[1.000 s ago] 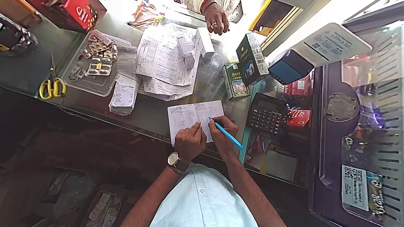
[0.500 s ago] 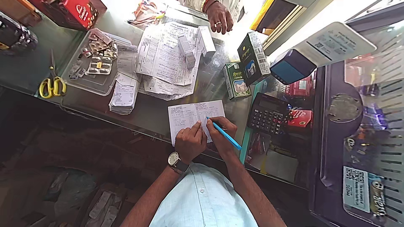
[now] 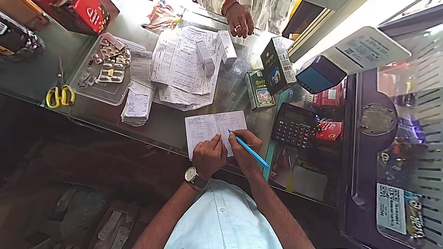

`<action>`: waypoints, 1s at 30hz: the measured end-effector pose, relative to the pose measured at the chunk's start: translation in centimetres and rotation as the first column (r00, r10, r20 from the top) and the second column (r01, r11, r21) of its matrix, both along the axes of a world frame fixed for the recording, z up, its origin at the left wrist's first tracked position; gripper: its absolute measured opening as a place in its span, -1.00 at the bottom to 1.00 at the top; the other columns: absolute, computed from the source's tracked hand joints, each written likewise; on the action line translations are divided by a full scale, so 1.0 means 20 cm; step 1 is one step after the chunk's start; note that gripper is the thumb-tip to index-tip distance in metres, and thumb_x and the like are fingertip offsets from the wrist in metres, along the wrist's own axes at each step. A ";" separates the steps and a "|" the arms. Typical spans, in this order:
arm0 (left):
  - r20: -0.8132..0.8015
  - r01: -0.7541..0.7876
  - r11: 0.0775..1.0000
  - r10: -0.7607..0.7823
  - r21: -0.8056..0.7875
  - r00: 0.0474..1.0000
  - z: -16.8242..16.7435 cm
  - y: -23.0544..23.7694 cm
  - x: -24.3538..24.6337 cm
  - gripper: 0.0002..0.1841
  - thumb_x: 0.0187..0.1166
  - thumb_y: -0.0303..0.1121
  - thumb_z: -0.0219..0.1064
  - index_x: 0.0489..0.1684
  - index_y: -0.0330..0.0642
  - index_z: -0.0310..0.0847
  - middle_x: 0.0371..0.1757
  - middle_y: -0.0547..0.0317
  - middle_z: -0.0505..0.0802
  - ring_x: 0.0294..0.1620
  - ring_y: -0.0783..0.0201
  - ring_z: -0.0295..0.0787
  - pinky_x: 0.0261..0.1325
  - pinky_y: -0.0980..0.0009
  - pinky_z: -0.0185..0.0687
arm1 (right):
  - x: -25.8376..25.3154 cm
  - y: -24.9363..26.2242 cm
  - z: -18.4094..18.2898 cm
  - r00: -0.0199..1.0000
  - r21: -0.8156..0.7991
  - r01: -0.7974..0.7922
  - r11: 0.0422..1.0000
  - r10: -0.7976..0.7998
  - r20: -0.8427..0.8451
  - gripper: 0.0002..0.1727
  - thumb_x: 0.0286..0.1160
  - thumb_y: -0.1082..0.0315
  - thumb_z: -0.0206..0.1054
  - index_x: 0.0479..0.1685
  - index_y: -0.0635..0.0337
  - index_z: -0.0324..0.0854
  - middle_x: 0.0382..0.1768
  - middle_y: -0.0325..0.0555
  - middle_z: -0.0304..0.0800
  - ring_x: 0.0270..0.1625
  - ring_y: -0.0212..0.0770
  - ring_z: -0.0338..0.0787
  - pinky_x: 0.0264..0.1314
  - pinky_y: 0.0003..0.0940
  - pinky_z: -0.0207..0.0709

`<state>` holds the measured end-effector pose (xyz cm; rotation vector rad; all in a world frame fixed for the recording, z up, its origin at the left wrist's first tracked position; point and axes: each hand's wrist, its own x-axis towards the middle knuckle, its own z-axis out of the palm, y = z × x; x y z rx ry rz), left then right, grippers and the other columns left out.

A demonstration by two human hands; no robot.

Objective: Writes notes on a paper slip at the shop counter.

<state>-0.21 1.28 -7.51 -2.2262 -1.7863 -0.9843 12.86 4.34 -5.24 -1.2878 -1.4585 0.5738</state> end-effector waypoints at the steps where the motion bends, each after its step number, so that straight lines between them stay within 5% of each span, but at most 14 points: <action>1: -0.002 0.001 1.000 -0.001 0.000 1.000 0.00 0.00 0.00 -0.67 0.54 -0.25 0.18 -0.28 -0.11 0.94 0.06 0.22 0.97 -0.54 0.27 0.72 -0.50 0.33 0.47 | 0.00 0.00 0.01 1.000 0.011 -0.003 1.000 0.003 -0.018 -0.93 0.27 0.51 0.42 -0.43 0.32 0.80 -0.48 -0.19 0.82 -0.47 -0.57 0.71 -0.41 -0.70 0.61; 30: 0.018 -0.003 1.000 0.003 -0.003 1.000 0.00 0.00 -0.01 -0.67 0.55 -0.22 0.20 -0.28 -0.09 0.95 0.05 0.21 0.98 -0.55 0.27 0.72 -0.49 0.31 0.49 | -0.03 0.03 0.00 0.993 -0.063 -0.022 0.998 0.029 0.116 -0.90 0.28 0.43 0.41 -0.43 0.24 0.83 -0.48 -0.22 0.81 -0.45 -0.57 0.70 -0.38 -0.68 0.57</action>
